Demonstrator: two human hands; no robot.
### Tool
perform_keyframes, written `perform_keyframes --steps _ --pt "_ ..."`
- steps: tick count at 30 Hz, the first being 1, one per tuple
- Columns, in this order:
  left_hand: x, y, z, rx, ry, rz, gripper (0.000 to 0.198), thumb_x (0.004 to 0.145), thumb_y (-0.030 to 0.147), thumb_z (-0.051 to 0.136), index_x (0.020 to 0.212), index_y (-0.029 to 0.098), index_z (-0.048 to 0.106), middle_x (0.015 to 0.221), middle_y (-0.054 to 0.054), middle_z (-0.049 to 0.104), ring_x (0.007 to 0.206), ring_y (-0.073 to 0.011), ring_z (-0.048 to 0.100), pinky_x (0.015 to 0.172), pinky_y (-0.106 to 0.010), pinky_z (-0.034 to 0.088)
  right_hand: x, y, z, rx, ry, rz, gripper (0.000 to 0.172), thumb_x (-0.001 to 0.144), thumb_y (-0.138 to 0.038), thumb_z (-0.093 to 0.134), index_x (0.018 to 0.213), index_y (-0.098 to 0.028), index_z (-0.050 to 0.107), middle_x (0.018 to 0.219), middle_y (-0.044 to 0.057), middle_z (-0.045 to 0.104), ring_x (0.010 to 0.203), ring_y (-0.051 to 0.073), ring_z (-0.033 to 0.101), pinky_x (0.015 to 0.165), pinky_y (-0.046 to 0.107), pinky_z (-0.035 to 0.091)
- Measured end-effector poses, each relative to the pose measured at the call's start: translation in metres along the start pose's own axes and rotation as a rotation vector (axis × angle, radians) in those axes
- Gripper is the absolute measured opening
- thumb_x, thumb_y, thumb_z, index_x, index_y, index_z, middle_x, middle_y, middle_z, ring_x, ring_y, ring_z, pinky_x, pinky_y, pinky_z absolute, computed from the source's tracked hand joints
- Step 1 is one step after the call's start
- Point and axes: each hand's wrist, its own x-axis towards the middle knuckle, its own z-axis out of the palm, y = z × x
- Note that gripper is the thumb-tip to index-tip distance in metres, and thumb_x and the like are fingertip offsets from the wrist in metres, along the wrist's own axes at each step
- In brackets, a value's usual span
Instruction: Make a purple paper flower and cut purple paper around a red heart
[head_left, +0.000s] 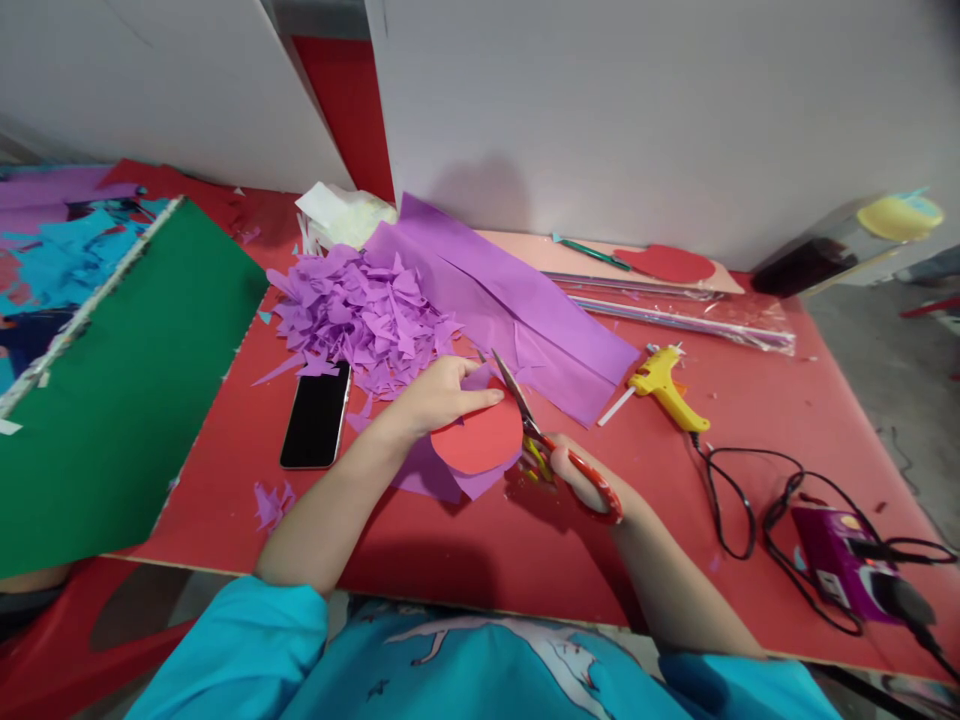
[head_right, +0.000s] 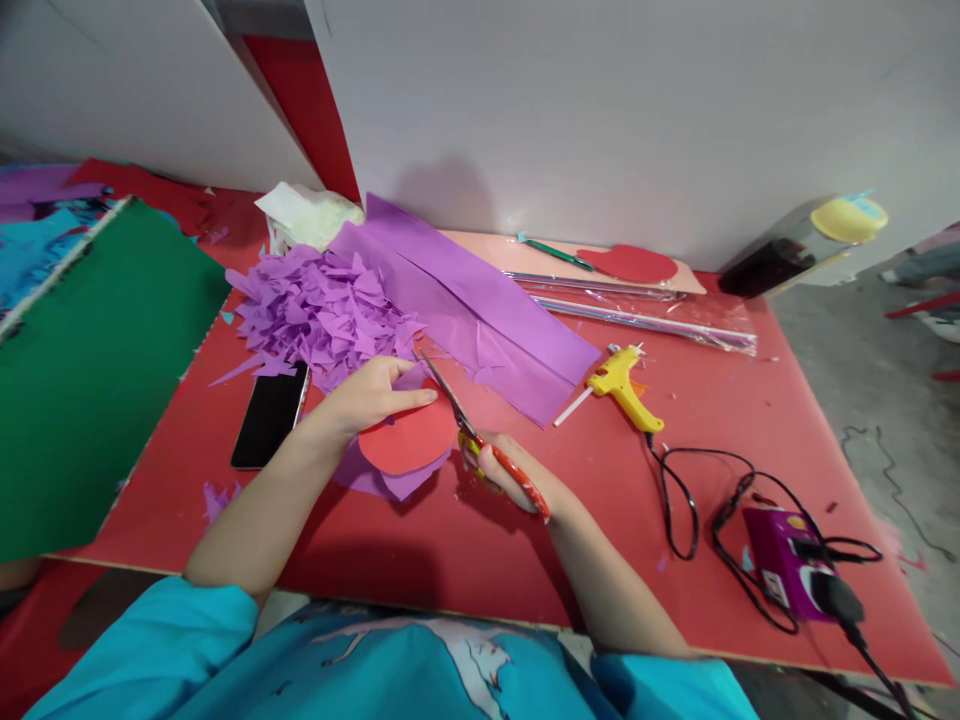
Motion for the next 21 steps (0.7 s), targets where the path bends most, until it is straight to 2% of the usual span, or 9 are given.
perform_keyframes --steps 6,11,15,21 --pt "-0.002 0.0028 0.0006 -0.025 0.02 -0.013 0.019 0.073 0.027 0.06 0.083 0.012 0.066 0.058 0.004 0.052 0.046 -0.0055 0.044 0.039 -0.015 0.034 0.0018 0.002 -0.0021 -0.017 -0.023 -0.009 0.058 0.077 -0.077 0.027 0.063 -0.021 0.032 0.057 -0.005 0.03 0.047 0.008 0.022 0.042 0.025 0.019" --pt "-0.0017 0.0028 0.0003 0.01 0.026 -0.021 0.02 0.073 0.03 0.06 0.081 0.012 0.065 0.056 0.005 0.048 0.043 -0.0049 0.042 0.035 -0.015 0.033 0.0012 -0.0011 -0.0037 -0.119 -0.006 0.022 0.061 0.077 -0.079 0.021 0.061 -0.021 0.03 0.056 -0.005 0.029 0.047 0.008 0.021 0.043 0.025 0.018" --pt "-0.0012 0.0021 -0.0001 0.034 0.029 -0.03 0.021 0.072 0.031 0.06 0.081 0.012 0.064 0.057 0.005 0.047 0.042 -0.0048 0.042 0.035 -0.015 0.033 0.0014 -0.0059 -0.0043 -0.18 -0.009 0.016 0.063 0.075 -0.081 0.018 0.06 -0.021 0.029 0.053 -0.005 0.028 0.046 0.008 0.022 0.043 0.026 0.018" --pt "-0.0018 0.0023 -0.0002 -0.001 0.01 -0.018 0.019 0.072 0.028 0.06 0.083 0.014 0.064 0.058 0.005 0.049 0.043 -0.0047 0.042 0.034 -0.015 0.033 0.0013 -0.0056 -0.005 -0.228 -0.016 0.019 0.06 0.081 -0.075 0.014 0.057 -0.021 0.029 0.047 -0.006 0.028 0.042 0.008 0.023 0.043 0.026 0.021"
